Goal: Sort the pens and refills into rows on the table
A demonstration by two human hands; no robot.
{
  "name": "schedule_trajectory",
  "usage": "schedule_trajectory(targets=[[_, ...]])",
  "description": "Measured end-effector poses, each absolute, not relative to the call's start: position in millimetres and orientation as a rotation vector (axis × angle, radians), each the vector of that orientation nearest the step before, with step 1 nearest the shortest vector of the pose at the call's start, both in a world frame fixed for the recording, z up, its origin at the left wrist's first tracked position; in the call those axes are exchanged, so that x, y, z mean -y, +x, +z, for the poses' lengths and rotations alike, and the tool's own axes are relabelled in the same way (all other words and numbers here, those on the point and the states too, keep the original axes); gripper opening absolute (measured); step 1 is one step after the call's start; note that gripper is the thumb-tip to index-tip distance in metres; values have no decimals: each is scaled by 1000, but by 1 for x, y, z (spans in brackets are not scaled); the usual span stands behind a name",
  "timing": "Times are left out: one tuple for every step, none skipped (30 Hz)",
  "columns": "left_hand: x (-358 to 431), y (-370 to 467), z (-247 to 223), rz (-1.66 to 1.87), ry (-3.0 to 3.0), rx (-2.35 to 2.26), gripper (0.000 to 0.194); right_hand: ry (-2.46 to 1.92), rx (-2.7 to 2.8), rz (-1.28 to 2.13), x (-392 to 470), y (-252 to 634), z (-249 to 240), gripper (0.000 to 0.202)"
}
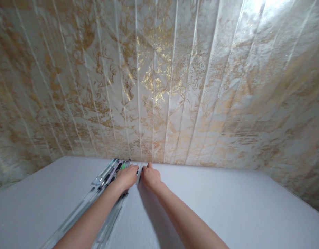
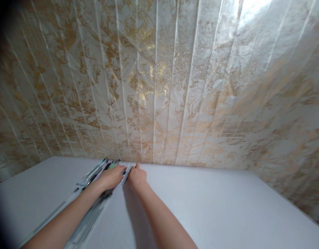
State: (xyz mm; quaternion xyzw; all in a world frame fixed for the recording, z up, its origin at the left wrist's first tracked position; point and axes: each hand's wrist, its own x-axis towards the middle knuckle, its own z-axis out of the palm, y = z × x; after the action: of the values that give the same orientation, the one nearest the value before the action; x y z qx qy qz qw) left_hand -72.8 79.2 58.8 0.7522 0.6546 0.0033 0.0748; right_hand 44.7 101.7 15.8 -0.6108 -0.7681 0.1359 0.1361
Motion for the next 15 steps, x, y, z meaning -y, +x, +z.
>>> schedule_trajectory(targets=[[-79, -72, 59, 17, 2253, -1962, 37, -1765, 2203, 404, -102, 46, 14, 32], [-79, -72, 59, 24, 2249, -1960, 37, -1760, 2180, 416, -103, 48, 13, 32], [-79, -72, 58, 33, 2244, -1959, 37, -1754, 2153, 429, -104, 49, 12, 32], [-80, -72, 58, 42, 2239, -1958, 37, -1745, 2126, 442, -106, 51, 10, 33], [-80, -72, 58, 51, 2232, -1959, 37, -1730, 2099, 454, -109, 52, 9, 34], [-80, -72, 58, 60, 2226, -1961, 37, -1706, 2076, 467, -113, 53, 7, 36], [-80, -72, 57, 69, 2220, -1964, 36, -1675, 2053, 480, -117, 54, 6, 39], [-80, -72, 57, 79, 2213, -1969, 36, -1639, 2031, 493, -122, 55, 4, 43], [-80, -73, 57, 90, 2208, -1973, 35, -1602, 2006, 506, -126, 55, 2, 46], [-80, -73, 56, 102, 2203, -1975, 35, -1564, 1979, 518, -130, 56, -1, 49], [-80, -73, 56, 115, 2198, -1977, 34, -1529, 1950, 531, -134, 57, -4, 51], [-80, -74, 55, 129, 2193, -1978, 33, -1498, 1918, 541, -136, 58, -7, 52], [-81, -74, 54, 144, 2186, -1980, 32, -1469, 1885, 551, -138, 59, -10, 52], [-82, -74, 53, 163, 2177, -1984, 32, -1441, 1853, 559, -139, 61, -13, 53], [-83, -74, 52, 186, 2167, -1992, 32, -1416, 1824, 566, -139, 63, -17, 54]])
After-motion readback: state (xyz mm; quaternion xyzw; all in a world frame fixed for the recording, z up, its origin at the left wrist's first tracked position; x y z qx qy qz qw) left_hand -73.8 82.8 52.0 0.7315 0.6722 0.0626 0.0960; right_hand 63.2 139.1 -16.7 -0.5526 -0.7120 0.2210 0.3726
